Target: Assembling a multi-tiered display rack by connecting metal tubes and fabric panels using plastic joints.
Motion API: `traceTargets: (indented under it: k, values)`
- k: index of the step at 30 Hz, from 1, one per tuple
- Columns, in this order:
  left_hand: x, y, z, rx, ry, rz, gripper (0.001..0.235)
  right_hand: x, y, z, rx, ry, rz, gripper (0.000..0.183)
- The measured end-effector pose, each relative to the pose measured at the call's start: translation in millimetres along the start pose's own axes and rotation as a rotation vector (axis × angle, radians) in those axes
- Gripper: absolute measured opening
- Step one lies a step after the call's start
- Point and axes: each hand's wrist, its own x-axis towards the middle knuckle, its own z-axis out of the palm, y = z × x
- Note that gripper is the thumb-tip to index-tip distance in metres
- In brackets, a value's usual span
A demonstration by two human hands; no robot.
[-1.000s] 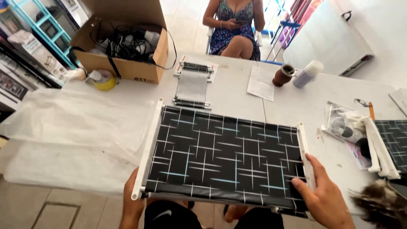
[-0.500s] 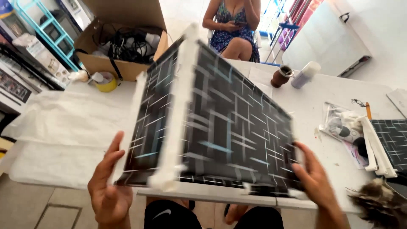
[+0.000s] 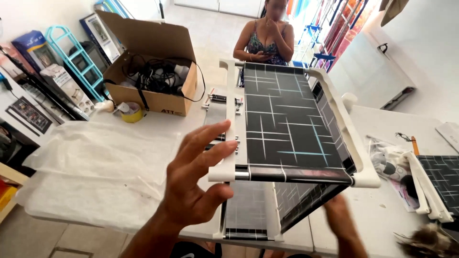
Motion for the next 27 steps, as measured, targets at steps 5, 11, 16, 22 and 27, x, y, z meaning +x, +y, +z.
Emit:
traceTargets:
  k: [5, 11, 16, 22, 27]
  values:
    - [39, 16, -4, -0.276, 0.083, -0.092, 0.074, -1, -179, 112, 0.098, -0.187, -0.723, 0.074]
    - [72, 44, 14, -0.248, -0.202, 0.02, 0.083, 17, -266, 182, -0.125, -0.396, -0.961, 0.068]
    - [90, 39, -8, -0.485, -0.426, -0.119, 0.089, 10, -283, 191, -0.14, -0.531, -0.883, 0.065]
    - [97, 29, 5, -0.287, -0.66, 0.057, 0.036, 1, -299, 193, -0.386, -0.608, -1.036, 0.035]
    - [61, -18, 47, -0.251, -0.577, -0.123, 0.027, 28, -261, 173, -0.621, -0.613, -0.984, 0.025]
